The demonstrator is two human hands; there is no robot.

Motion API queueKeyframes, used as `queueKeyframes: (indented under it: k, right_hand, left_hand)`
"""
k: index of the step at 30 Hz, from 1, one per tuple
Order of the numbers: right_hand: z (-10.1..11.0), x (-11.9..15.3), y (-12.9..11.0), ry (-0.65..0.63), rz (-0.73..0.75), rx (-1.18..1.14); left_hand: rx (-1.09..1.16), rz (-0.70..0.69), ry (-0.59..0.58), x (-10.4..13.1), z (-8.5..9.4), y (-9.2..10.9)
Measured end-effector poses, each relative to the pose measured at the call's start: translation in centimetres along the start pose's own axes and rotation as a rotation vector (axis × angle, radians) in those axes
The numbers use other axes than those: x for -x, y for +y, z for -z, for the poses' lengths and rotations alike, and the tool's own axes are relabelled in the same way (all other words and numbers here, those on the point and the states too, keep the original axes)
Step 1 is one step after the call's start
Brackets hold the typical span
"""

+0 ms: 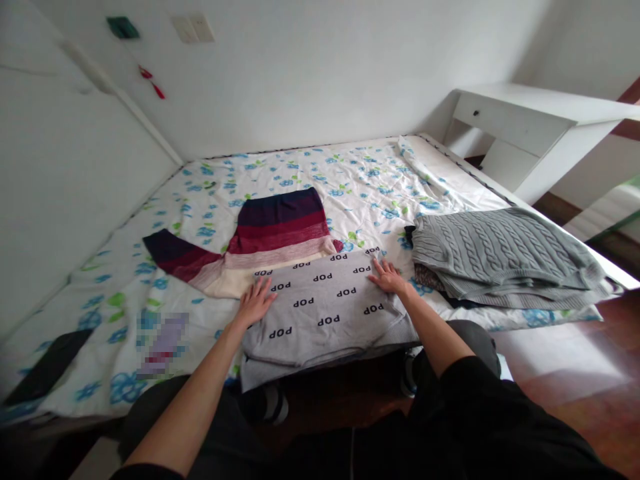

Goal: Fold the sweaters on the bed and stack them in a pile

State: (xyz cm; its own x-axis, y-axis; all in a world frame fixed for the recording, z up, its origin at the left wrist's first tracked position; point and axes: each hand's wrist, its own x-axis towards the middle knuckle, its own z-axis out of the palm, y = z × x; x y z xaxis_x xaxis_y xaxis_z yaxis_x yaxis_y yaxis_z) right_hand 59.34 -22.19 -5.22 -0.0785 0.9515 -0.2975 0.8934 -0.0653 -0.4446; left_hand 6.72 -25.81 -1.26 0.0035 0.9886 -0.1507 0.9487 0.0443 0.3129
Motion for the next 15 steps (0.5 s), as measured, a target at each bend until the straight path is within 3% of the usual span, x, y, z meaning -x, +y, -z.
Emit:
queueKeyframes:
  k: [4, 9, 13, 15]
  right_hand:
    - [0.0, 2.9, 0.0, 0.046, -0.074, 0.013]
    - [-0.3, 6.8, -0.8, 0.191, -0.185, -0.023]
    - [0.0, 9.4, -0.7, 0.267, -0.376, -0.251]
    - [0.3, 10.5, -0.5, 0.248, -0.438, -0.372]
  left_hand:
    - [0.019, 0.082, 0.049, 3.4, -0.2, -0.6]
    - [0.139, 0.215, 0.169, 7.6, -0.5, 0.0]
    - [0.396, 0.416, 0.281, 10.6, 0.4, 0.0]
    - [0.627, 0.53, 0.263, 11.9, 1.0, -0.3]
